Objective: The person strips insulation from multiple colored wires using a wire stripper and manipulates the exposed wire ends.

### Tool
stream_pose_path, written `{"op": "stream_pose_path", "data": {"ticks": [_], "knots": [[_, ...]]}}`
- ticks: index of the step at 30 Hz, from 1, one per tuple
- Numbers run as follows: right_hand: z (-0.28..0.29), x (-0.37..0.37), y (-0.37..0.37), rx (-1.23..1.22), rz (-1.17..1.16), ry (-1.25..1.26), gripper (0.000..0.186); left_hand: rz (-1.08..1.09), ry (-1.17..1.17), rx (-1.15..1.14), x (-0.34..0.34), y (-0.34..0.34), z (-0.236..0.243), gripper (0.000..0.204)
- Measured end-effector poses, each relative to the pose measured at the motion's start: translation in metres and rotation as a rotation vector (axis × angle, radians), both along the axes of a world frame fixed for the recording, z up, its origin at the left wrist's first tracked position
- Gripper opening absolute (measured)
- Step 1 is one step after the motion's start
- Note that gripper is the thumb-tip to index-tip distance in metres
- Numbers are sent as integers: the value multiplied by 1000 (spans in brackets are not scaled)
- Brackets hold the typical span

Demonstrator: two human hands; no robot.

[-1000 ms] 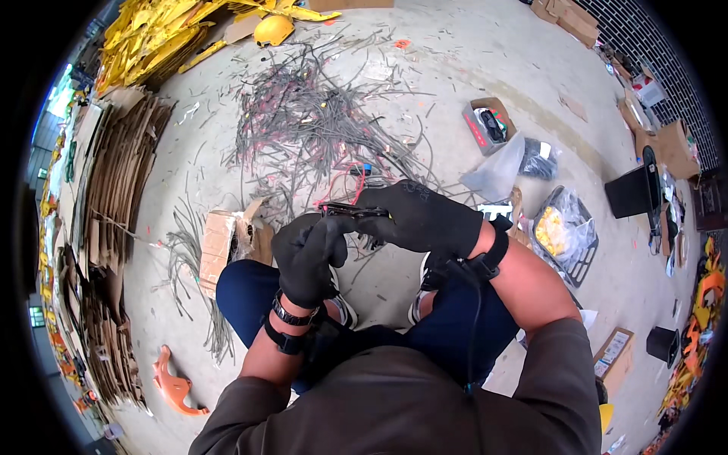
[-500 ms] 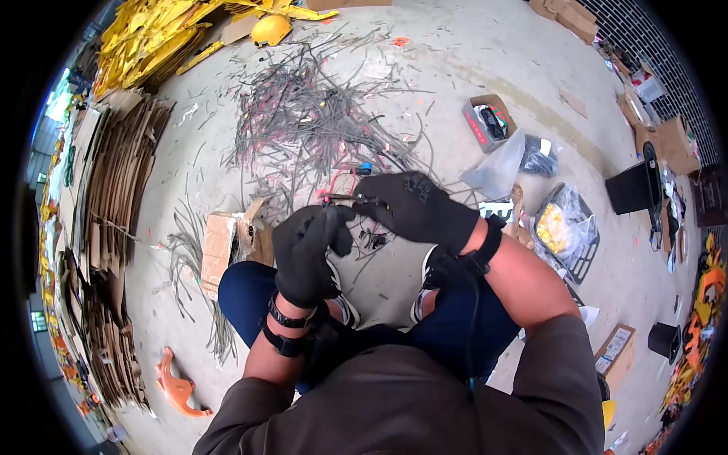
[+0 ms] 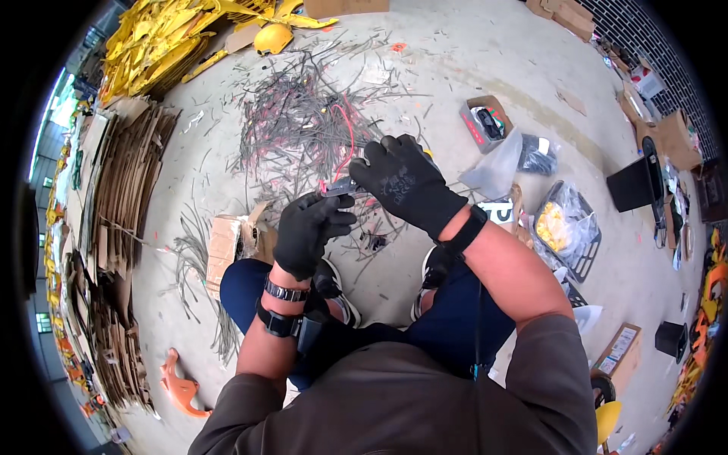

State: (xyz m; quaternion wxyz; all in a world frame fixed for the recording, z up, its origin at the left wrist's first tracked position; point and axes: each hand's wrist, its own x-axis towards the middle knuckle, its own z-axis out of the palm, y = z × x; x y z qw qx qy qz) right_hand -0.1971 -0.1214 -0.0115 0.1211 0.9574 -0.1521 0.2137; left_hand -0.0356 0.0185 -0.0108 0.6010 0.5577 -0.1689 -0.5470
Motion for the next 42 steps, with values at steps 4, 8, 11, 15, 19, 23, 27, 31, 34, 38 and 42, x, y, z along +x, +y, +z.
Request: {"op": "stream_pose_path", "data": {"ticks": [4, 8, 11, 15, 19, 23, 27, 31, 34, 38, 42], "knots": [[4, -1, -4, -12, -45, 19, 26, -86, 34, -72, 9, -5, -10, 23], [8, -4, -7, 99, -79, 24, 22, -197, -128, -141, 13, -8, -1, 26], [5, -8, -13, 205, -58, -55, 25, -247, -317, -158, 10, -9, 17, 30], [3, -11, -14, 409, 24, -155, 31, -264, -670, -290, 8, -10, 8, 32], [3, -10, -10, 630, 56, -159, 26, -198, -849, -458, 1, -10, 0, 28], [-7, -9, -9, 697, 89, -234, 15, -174, -506, -294, -7, -7, 8, 24], [-8, -11, -13, 694, 30, -154, 14, -201, -673, -299, -1, -6, -15, 24], [-23, -8, -25, 744, 51, -135, 14, -203, -527, -227, -2, -8, -19, 25], [-31, -9, -35, 803, 16, -82, 16, -229, -435, -242, -9, -13, -10, 26], [-33, -16, -40, 793, -8, -4, 16, -161, -150, -4, -18, -13, -2, 26], [-56, -27, -44, 710, -26, 8, 20, -241, -314, 57, -16, -5, -9, 24]]}}
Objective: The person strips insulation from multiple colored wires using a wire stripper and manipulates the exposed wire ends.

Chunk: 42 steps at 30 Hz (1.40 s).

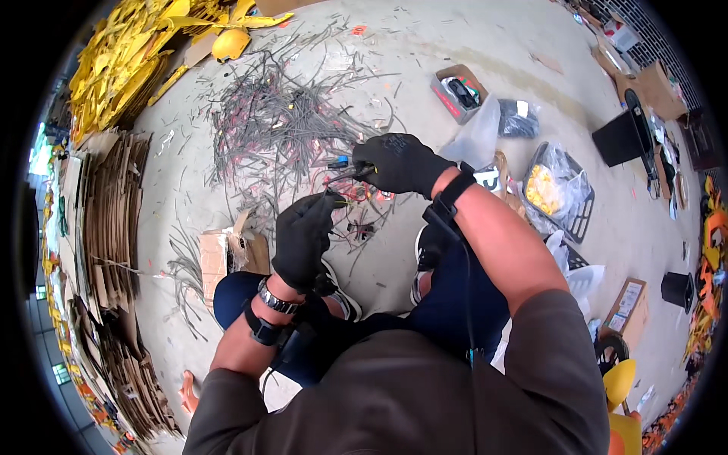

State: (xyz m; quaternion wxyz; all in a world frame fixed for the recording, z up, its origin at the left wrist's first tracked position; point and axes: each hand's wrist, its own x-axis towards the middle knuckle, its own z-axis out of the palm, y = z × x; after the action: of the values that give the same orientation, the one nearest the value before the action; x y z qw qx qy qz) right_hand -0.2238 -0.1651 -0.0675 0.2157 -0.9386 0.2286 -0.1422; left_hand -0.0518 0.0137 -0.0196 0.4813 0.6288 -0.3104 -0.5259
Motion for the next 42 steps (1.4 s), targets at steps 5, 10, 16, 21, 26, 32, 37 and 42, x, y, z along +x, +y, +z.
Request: {"op": "stream_pose_path", "data": {"ticks": [5, 10, 16, 21, 26, 32, 37, 42], "knots": [[-50, -57, -90, -384, -100, 124, 22, -345, -1106, -748, 12, 41, -2, 13], [-4, -98, -76, -13, -145, -412, 20, -108, -90, 68, 34, 57, -1, 23], [80, -16, -12, 352, -145, -137, 29, -252, -277, -23, 31, 22, 7, 24], [89, -14, -6, 504, -77, -169, 35, -301, -298, -88, 27, 20, -13, 20], [85, -13, -5, 623, -78, -171, 37, -223, -66, 39, 27, 12, 12, 26], [85, -14, -5, 609, -79, -150, 36, -156, 66, -127, 46, -3, 23, 34], [85, -10, -1, 477, -108, -144, 35, -212, -217, -51, 58, -22, 51, 38], [87, -4, 2, 455, -64, -121, 31, -339, -264, -68, 64, -36, 16, 44]]}}
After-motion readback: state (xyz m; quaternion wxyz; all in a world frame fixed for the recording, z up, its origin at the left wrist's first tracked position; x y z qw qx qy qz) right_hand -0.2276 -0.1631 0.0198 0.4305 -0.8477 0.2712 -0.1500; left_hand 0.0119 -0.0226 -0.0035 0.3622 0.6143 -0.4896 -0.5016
